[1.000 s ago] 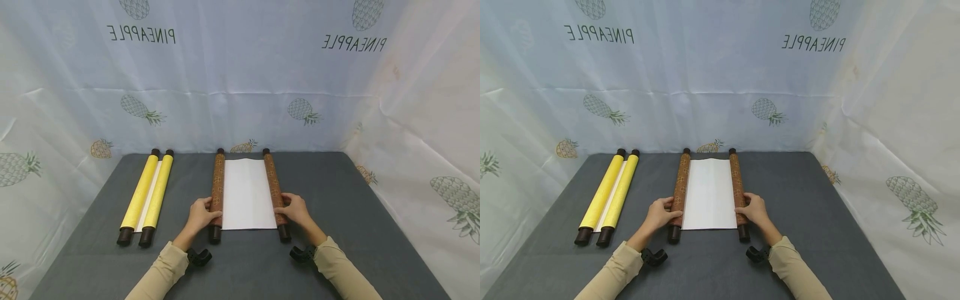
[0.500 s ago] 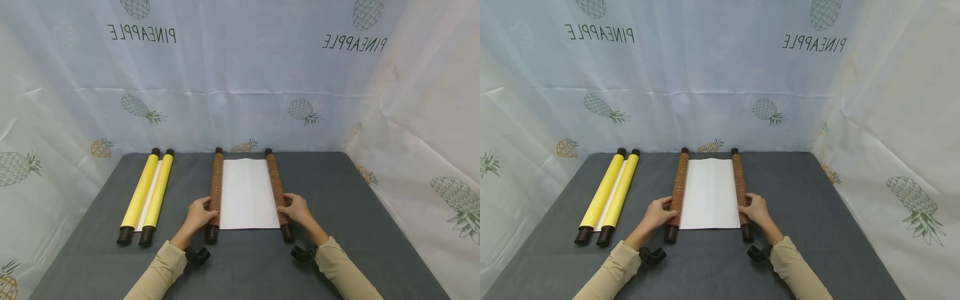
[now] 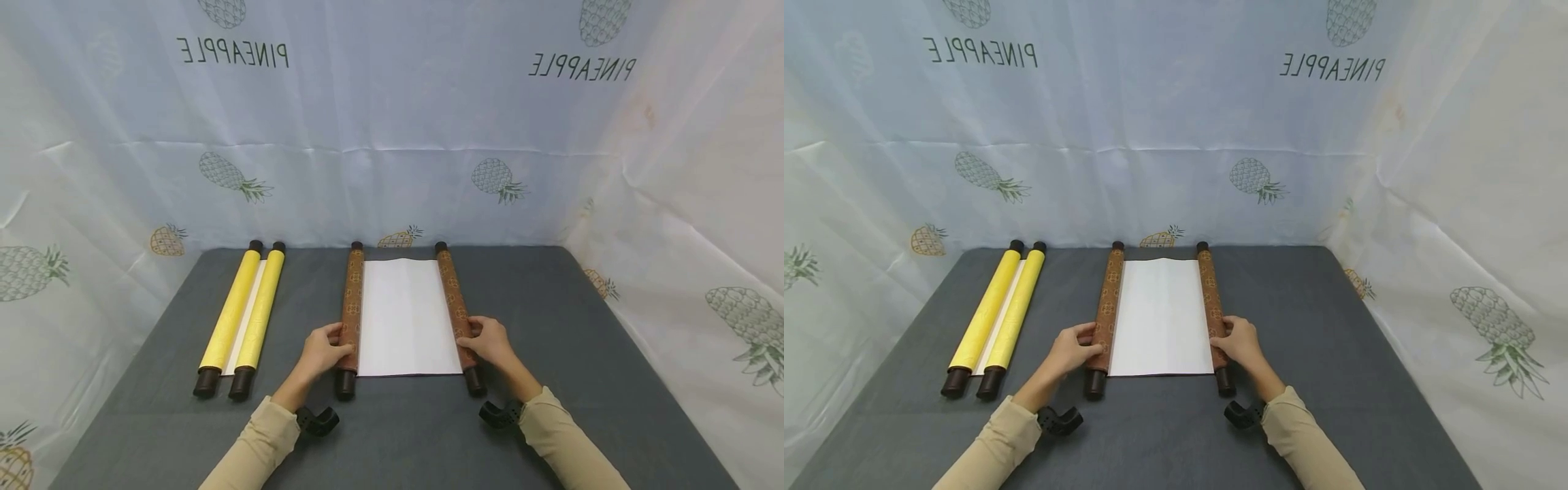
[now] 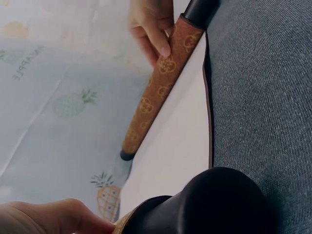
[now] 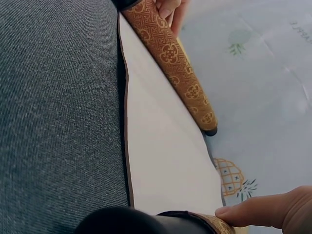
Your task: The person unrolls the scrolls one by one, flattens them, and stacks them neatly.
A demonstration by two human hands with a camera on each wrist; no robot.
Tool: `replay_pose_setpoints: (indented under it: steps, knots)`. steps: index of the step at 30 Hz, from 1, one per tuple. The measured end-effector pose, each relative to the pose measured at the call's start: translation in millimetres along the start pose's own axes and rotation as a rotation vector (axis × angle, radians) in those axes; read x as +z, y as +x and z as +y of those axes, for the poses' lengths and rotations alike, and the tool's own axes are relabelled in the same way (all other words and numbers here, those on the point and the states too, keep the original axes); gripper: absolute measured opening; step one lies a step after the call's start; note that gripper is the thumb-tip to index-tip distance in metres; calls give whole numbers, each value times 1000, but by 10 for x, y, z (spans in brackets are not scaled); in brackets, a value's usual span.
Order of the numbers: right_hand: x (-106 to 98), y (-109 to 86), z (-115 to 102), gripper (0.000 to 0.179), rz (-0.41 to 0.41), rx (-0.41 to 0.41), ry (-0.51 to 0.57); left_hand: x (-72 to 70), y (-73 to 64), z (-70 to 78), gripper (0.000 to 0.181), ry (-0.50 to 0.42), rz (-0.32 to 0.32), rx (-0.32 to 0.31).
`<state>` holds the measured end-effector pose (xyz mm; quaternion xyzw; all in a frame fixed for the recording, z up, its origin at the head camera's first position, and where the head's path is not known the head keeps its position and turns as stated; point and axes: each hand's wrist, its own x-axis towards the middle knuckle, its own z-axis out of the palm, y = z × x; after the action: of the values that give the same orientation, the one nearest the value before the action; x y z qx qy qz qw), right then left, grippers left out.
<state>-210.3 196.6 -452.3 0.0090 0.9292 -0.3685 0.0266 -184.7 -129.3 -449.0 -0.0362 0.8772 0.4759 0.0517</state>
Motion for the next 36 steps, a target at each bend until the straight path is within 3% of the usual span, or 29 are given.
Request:
replay_pose_setpoints:
  steps: [7, 16, 24, 36]
  knots:
    - [-43, -4, 9, 55, 30, -18, -17, -13, -16, -3, 63, -11, 28, 50]
    - [-68, -38, -26, 54, -17, -38, -74, -31, -39, -26, 54, 164, 56, 136]
    - [-76, -35, -18, 58, -34, 0, -54, -74, -35, -34, 56, 144, 30, 69]
    - [-111, -12, 50, 56, -10, 15, -22, -167, -24, -74, 64, 110, 28, 33]
